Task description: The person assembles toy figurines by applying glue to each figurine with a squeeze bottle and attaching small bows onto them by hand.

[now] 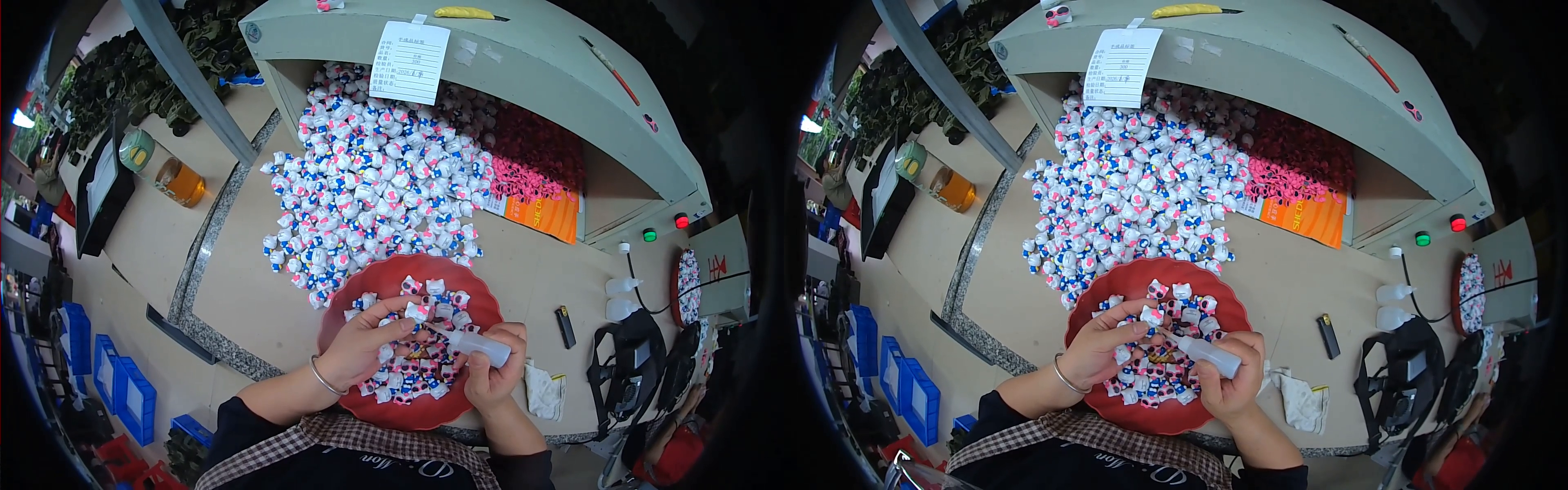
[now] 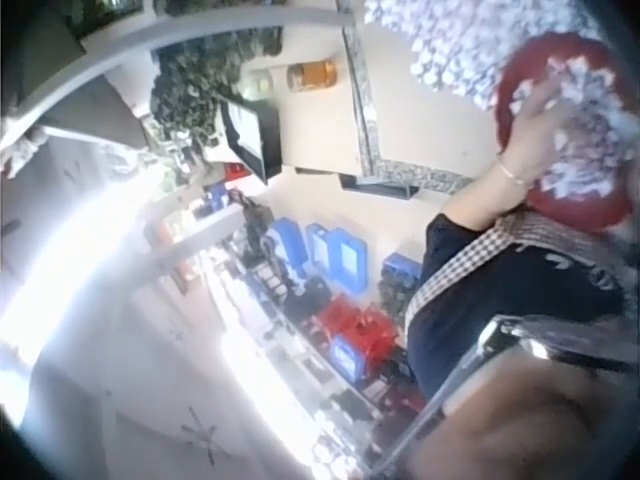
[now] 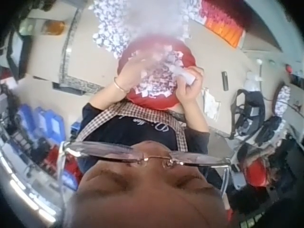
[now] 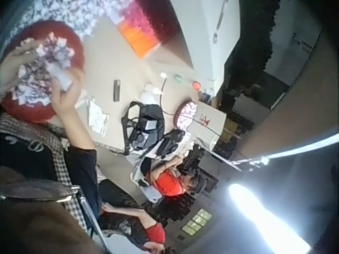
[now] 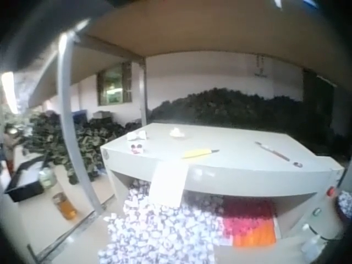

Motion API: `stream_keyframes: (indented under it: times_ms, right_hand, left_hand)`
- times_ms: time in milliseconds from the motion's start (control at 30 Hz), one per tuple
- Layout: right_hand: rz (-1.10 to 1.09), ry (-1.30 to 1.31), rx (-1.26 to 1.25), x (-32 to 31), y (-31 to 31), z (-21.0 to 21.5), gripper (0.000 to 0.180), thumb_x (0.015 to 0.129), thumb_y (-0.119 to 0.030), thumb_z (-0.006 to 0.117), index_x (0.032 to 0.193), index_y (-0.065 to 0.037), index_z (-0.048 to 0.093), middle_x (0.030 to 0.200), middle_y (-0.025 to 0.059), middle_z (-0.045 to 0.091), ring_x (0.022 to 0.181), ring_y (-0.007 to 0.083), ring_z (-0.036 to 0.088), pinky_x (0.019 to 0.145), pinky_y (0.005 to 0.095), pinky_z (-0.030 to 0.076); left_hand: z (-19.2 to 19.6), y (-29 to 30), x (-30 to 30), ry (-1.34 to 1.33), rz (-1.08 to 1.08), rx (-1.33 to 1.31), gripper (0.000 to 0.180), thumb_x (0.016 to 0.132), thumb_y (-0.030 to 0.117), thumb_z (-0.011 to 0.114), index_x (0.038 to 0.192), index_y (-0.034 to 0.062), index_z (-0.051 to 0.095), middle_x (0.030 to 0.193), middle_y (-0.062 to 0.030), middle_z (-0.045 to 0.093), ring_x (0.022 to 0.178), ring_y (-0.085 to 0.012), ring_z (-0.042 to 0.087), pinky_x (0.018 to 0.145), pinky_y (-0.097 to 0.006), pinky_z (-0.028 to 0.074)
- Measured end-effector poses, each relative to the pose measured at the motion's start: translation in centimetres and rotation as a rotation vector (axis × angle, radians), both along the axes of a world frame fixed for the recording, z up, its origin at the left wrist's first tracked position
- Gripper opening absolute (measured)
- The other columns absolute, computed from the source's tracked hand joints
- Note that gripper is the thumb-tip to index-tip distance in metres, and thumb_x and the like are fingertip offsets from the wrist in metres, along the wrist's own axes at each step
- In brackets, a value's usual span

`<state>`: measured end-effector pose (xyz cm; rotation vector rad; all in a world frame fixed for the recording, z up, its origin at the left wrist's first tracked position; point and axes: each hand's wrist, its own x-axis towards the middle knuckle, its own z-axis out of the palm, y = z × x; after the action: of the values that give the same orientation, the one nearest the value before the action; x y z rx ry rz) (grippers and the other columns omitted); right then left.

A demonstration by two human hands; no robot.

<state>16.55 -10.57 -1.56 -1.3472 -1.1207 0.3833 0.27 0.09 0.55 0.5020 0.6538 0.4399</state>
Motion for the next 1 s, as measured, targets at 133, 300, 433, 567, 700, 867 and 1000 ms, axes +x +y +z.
stream_keyframes:
  times_ms: [133,300,433,567,700,867,1000]
  right_hand:
    - [0.123,-0.239,-0.043,0.6,0.0,0.1,0.025,0.083,-0.014,0.048,0.098,0.001,0.035,0.092,0.0124,0.034,0.056,0.0145,0.052,0.044,0.0219,0.046]
    - [0.098,-0.252,-0.042,0.7,-0.2,0.2,0.025,0.083,-0.014,0.048,0.098,0.001,0.035,0.092,0.0125,0.035,0.055,0.0145,0.052,0.044,0.0219,0.046]
    - [0.051,-0.211,0.002,0.5,0.0,-0.2,0.025,0.083,-0.015,0.048,0.097,0.001,0.035,0.091,0.0126,0.035,0.057,0.014,0.051,0.043,0.0219,0.046]
    - [0.063,-0.078,0.066,-0.1,0.2,0.2,0.025,0.083,-0.016,0.048,0.096,0.001,0.035,0.091,0.0127,0.035,0.057,0.0135,0.05,0.042,0.022,0.045]
    - [0.057,-0.049,0.059,-0.4,0.3,0.3,0.025,0.083,-0.016,0.049,0.096,0.002,0.036,0.091,0.0126,0.035,0.057,0.0134,0.05,0.042,0.0218,0.045]
    - [0.012,0.022,0.082,-0.5,0.2,0.0,0.025,0.076,-0.007,0.055,0.095,0.002,0.042,0.087,0.0143,0.041,0.065,0.0147,0.049,0.049,0.022,0.046]
    - [-0.001,-0.026,0.046,-0.4,0.0,-0.1,0.025,0.075,-0.008,0.057,0.094,0.001,0.044,0.087,0.0141,0.042,0.068,0.0161,0.048,0.054,0.0237,0.044]
  left_hand:
    - [-0.3,-0.1,0.0,0.018,0.026,0.008,0.033,0.084,0.011,0.051,0.117,0.0088,0.046,0.099,-0.0019,0.056,0.09,-0.013,0.056,0.063,-0.022,0.041]
    - [-0.4,-0.1,-0.1,0.025,0.048,0.02,0.034,0.083,0.01,0.051,0.117,0.0088,0.046,0.098,-0.0019,0.057,0.089,-0.0128,0.056,0.064,-0.022,0.04]
    - [-0.6,-0.1,-0.1,0.028,0.033,0.043,0.036,0.083,0.009,0.051,0.119,0.0084,0.045,0.099,-0.002,0.055,0.091,-0.0142,0.056,0.065,-0.022,0.041]
    - [-0.2,-0.1,0.0,0.039,0.009,0.09,0.039,0.083,0.006,0.05,0.121,0.0082,0.043,0.097,-0.0018,0.053,0.094,-0.0161,0.056,0.066,-0.022,0.043]
    - [0.2,-0.2,0.0,0.042,0.003,0.124,0.038,0.083,0.004,0.05,0.12,0.0075,0.044,0.096,-0.0017,0.052,0.093,-0.0161,0.057,0.065,-0.021,0.045]
    - [-0.1,-0.3,0.1,0.085,-0.024,0.155,0.038,0.083,0.004,0.051,0.12,0.0067,0.044,0.104,-0.0037,0.052,0.093,-0.015,0.057,0.065,-0.02,0.046]
    - [-0.3,-0.4,0.1,0.079,-0.049,0.17,0.038,0.083,0.004,0.051,0.12,0.007,0.044,0.108,-0.0051,0.051,0.094,-0.0147,0.056,0.065,-0.02,0.047]
